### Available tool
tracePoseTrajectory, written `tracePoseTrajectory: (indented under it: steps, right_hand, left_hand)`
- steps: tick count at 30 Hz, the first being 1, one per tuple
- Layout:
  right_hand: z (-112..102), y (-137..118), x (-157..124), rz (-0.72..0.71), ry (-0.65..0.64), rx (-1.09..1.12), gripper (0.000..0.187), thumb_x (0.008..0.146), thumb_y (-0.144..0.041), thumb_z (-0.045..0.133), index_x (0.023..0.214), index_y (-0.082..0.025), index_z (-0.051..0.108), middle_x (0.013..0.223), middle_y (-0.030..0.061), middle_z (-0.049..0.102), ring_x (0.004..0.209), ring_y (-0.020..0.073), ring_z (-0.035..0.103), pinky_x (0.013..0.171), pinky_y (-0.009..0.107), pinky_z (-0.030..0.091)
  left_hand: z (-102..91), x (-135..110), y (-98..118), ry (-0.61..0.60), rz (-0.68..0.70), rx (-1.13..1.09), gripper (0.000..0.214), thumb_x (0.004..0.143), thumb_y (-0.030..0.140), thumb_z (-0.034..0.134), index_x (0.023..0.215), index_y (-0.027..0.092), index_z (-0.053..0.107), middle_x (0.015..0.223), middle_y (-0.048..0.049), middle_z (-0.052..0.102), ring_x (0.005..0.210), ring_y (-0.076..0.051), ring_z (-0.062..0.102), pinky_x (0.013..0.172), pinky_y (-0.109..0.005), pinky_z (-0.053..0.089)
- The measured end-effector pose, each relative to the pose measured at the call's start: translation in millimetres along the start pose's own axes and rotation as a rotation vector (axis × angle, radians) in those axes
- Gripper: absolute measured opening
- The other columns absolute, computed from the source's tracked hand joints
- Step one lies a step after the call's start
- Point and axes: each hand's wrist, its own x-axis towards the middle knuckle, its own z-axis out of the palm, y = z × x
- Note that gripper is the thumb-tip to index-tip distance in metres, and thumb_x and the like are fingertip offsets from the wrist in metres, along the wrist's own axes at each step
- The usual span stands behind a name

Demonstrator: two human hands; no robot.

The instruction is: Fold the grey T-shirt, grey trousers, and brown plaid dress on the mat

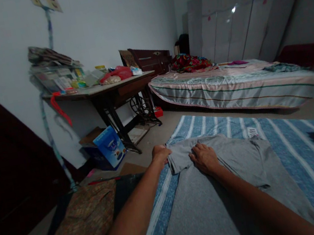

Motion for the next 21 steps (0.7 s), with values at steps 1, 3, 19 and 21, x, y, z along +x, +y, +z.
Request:
tracePoseTrajectory:
  steps: [1, 3, 19, 21]
  right_hand:
    - [-2.4, -0.3, 0.6, -0.001, -0.015, 0.005, 0.032, 0.097, -0.041, 0.042, 0.106, -0.019, 0.062, 0.116, 0.0114, 0.061, 0.111, 0.025, 0.052, 0.09, 0.037, 0.039]
    - [-9.1, -0.9, 2.7, -0.003, -0.036, 0.017, 0.031, 0.095, -0.039, 0.044, 0.108, -0.018, 0.062, 0.116, 0.0124, 0.061, 0.112, 0.025, 0.053, 0.09, 0.035, 0.04]
    - [-68.8, -24.2, 58.7, -0.177, -0.15, 0.291, 0.03, 0.075, -0.012, 0.057, 0.102, -0.016, 0.069, 0.081, 0.0033, 0.072, 0.077, 0.0168, 0.067, 0.066, 0.02, 0.045]
    - [-73.7, -19.8, 58.1, -0.169, -0.167, 0.309, 0.016, 0.072, -0.012, 0.06, 0.084, -0.015, 0.07, 0.072, 0.0035, 0.07, 0.071, 0.0171, 0.067, 0.062, 0.019, 0.044]
  left_hand:
    - [1.0, -1.7, 1.4, 0.007, 0.024, -0.003, 0.02, 0.083, 0.024, 0.065, 0.068, 0.014, 0.056, 0.055, 0.0067, 0.049, 0.048, -0.008, 0.05, 0.047, -0.021, 0.041]
    - [2.8, -6.4, 5.5, 0.014, 0.063, -0.016, 0.02, 0.072, 0.016, 0.066, 0.059, 0.016, 0.052, 0.046, 0.0082, 0.042, 0.043, -0.009, 0.047, 0.044, -0.02, 0.034]
    - [6.6, -46.6, 46.4, -0.144, 0.444, 0.146, 0.017, 0.068, 0.023, 0.053, 0.075, 0.014, 0.066, 0.054, 0.0059, 0.046, 0.051, -0.01, 0.042, 0.048, -0.021, 0.029]
    - [0.3, -55.5, 45.4, -0.185, 0.436, 0.22, 0.018, 0.068, 0.026, 0.055, 0.076, 0.015, 0.066, 0.054, 0.0059, 0.048, 0.051, -0.01, 0.044, 0.049, -0.021, 0.03]
